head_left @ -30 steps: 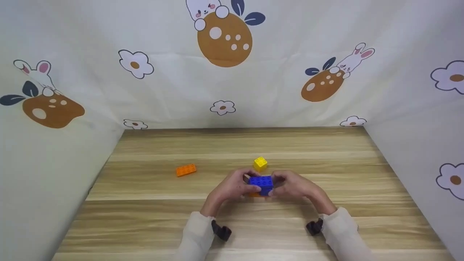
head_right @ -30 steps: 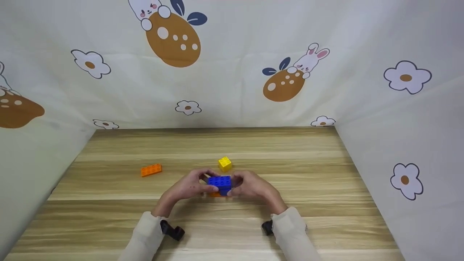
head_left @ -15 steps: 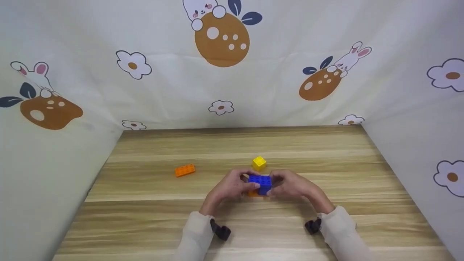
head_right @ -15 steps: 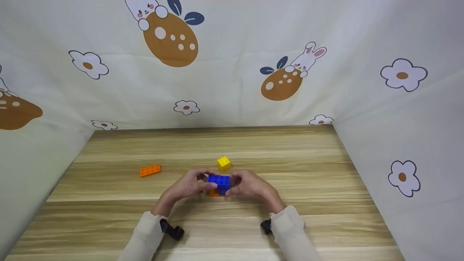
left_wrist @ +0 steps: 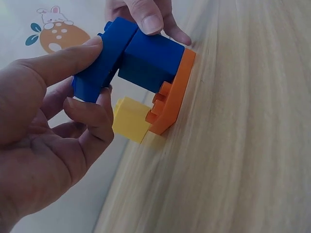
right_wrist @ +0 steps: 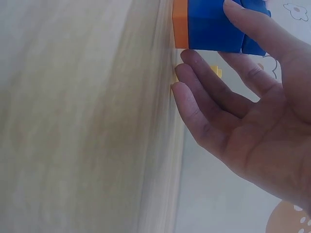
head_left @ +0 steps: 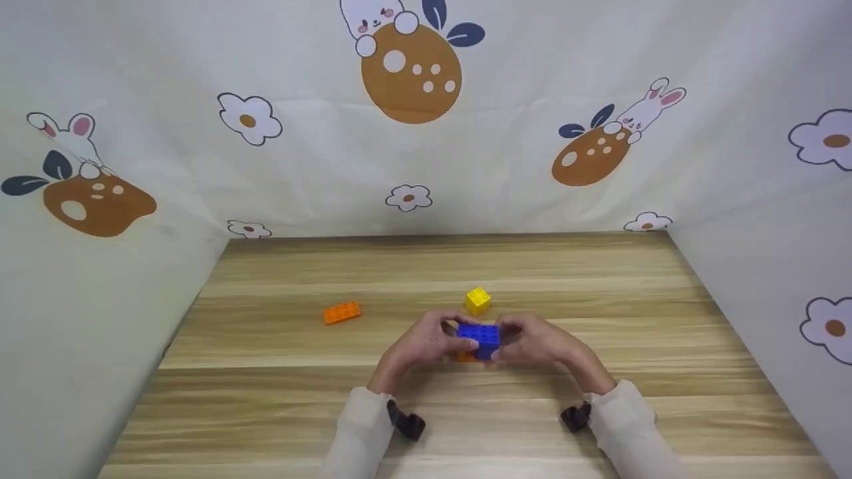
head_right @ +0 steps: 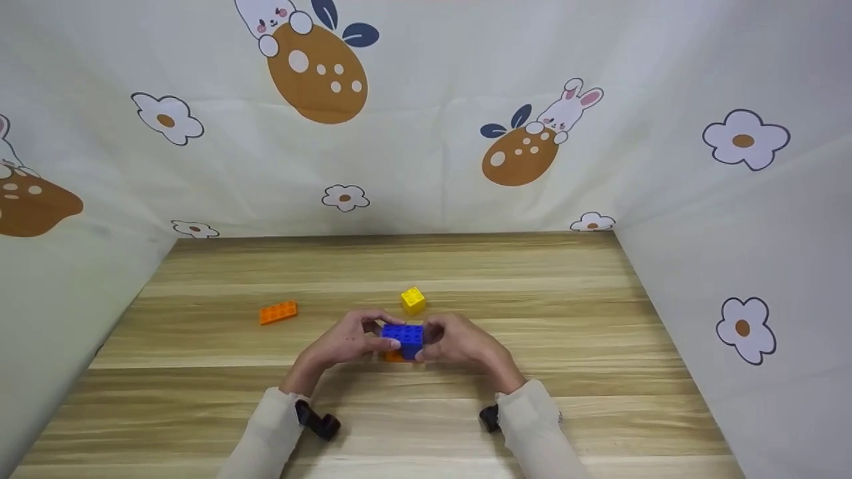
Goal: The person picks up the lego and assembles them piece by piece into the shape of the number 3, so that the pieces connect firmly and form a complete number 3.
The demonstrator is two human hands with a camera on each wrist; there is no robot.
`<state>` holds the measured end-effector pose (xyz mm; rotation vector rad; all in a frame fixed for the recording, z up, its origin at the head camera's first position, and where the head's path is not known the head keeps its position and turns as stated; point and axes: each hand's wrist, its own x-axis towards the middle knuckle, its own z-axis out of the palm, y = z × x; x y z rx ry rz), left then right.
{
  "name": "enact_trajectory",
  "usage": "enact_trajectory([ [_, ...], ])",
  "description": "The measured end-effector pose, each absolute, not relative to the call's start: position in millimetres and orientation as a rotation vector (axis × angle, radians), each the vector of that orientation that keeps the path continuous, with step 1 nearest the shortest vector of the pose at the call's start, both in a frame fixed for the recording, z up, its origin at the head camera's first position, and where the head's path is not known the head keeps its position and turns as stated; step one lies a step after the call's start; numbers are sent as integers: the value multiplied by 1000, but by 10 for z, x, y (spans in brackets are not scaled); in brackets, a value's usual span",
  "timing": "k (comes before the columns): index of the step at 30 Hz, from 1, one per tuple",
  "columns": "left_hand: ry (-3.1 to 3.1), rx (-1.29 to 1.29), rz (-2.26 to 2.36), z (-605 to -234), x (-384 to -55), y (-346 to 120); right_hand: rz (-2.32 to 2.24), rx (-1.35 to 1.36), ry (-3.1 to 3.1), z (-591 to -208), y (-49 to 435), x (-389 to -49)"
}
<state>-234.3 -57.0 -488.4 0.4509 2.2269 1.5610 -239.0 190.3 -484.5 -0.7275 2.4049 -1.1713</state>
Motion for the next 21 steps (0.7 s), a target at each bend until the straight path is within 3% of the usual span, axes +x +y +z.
enact_trajectory([
  [21, 2188, 397, 1631, -4998, -2367, -567, -1142, -548, 2446, -4822, 1857, -2354],
])
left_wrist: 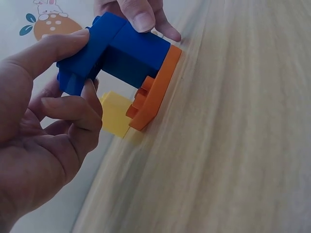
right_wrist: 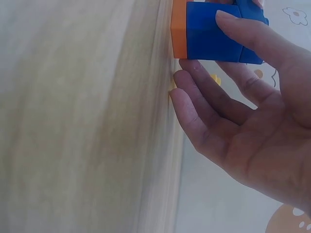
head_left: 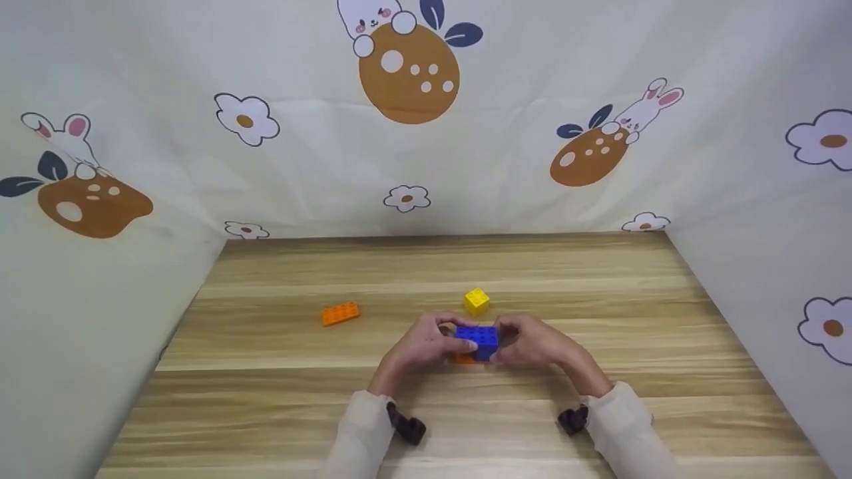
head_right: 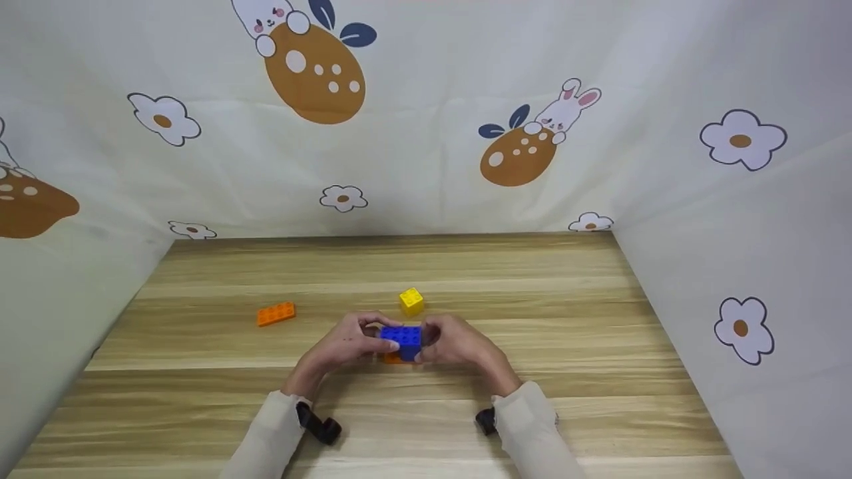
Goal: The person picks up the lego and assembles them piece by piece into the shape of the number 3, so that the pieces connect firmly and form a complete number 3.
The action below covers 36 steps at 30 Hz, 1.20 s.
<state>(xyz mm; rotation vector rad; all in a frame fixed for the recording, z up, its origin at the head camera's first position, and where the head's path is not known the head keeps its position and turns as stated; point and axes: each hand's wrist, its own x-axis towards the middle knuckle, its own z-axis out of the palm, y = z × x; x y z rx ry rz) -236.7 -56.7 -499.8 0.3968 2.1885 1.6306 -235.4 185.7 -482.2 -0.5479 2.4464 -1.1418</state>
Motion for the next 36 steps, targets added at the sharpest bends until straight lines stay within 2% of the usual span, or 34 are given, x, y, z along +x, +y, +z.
enact_trajectory([
  [24, 2216, 316, 1626, -4989, -2353, -541, -1144, -572, 2466, -4797, 1843, -2352],
  [36, 2233, 368, 1600, -4957, -2349, -550, -1182, -571, 2426, -4809, 1840, -2356],
])
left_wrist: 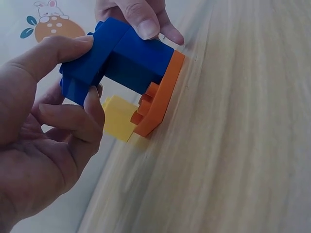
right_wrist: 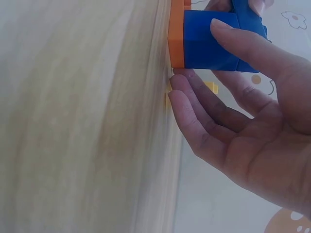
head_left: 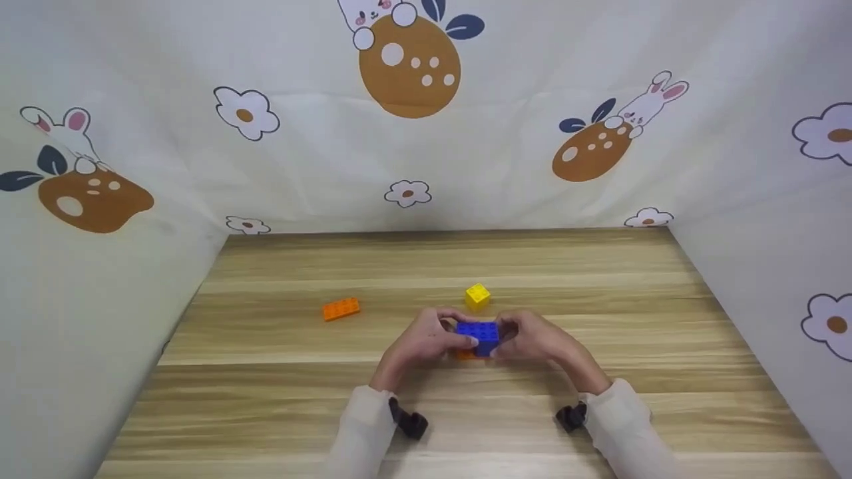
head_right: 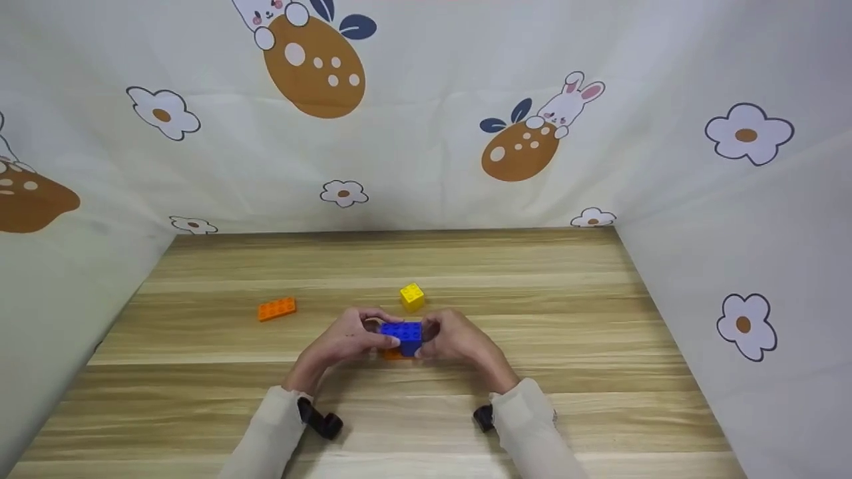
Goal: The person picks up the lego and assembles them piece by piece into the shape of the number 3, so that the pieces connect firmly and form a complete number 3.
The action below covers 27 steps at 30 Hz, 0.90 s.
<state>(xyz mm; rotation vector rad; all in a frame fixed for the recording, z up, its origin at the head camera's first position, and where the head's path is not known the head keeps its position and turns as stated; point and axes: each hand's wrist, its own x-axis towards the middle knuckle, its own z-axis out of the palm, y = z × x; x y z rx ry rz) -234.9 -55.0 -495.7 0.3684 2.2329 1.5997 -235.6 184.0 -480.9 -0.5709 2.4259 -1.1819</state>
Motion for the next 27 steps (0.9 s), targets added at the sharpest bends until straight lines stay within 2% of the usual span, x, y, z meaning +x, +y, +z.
enact_trajectory([
  [11, 2194, 316, 1658, -5017, -2327, -558, -1129, -546, 2464, -4797, 1834, -2360],
  [21, 1966, 432, 1704, -5029, -2290, -773, -1135, -565, 2460, -4796, 1820, -2337],
  [27, 1893, 375, 1749, -5063, -2305, -790, -1156, -622, 2460, -4808, 1837, -2334],
])
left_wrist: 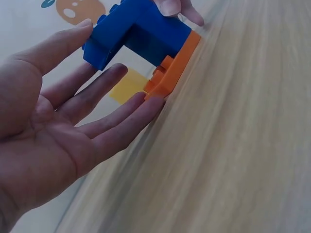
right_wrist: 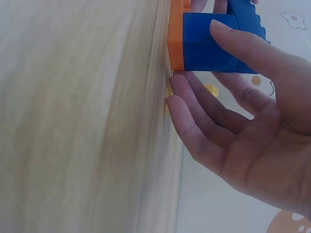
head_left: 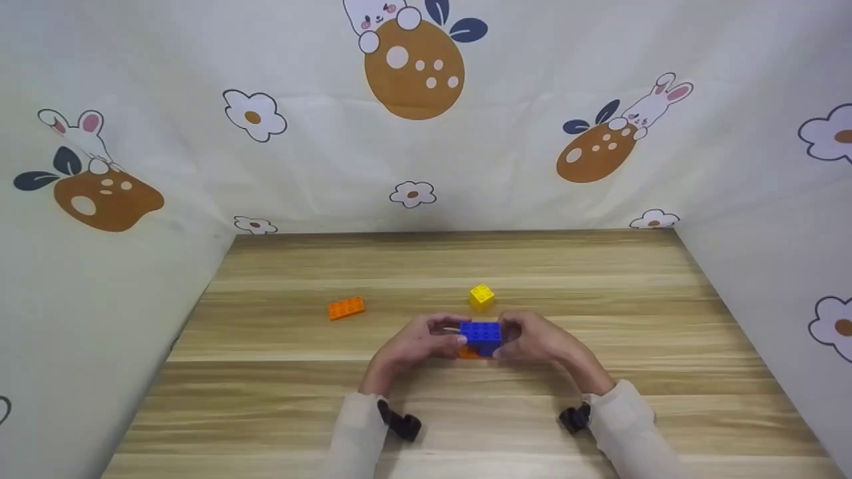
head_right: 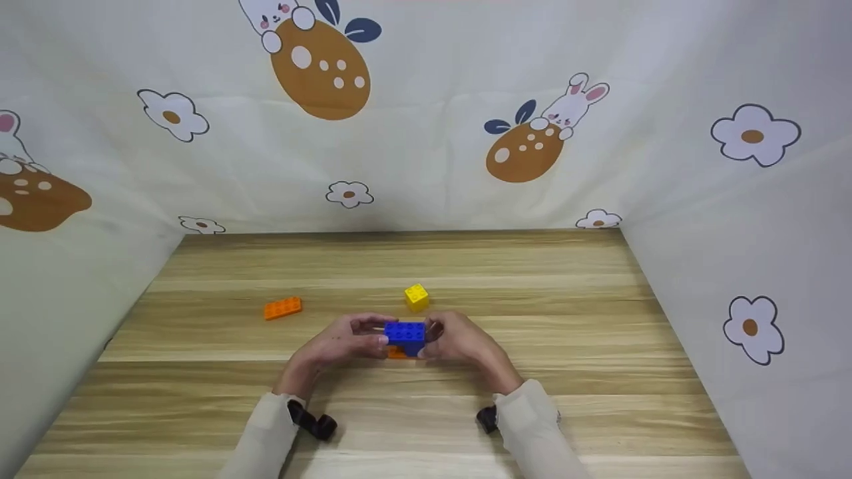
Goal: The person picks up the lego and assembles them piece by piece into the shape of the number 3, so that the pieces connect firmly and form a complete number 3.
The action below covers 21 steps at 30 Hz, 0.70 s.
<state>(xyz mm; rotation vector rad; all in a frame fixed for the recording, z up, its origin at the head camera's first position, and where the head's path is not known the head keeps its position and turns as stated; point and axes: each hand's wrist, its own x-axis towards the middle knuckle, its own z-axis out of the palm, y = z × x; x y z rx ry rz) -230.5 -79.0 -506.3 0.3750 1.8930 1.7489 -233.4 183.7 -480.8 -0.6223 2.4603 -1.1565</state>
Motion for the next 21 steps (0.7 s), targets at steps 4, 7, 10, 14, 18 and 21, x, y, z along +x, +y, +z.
enact_trajectory([
  [4, 1921, 313, 1735, -5092, -2306, -792, -1157, -637, 2466, -4815, 1823, -2337],
  [7, 1958, 279, 1719, -5105, -2307, -808, -1145, -625, 2468, -4816, 1802, -2334],
  [10, 1975, 271, 1715, -5101, -2316, -814, -1133, -582, 2464, -4801, 1791, -2329],
  [14, 2002, 283, 1701, -5090, -2324, -818, -1102, -533, 2460, -4746, 1810, -2344],
  [18, 2021, 286, 1680, -5083, -2326, -817, -1133, -534, 2414, -4659, 1885, -2398],
  [21, 2024, 277, 1675, -5075, -2324, -818, -1194, -566, 2373, -4589, 1958, -2463],
])
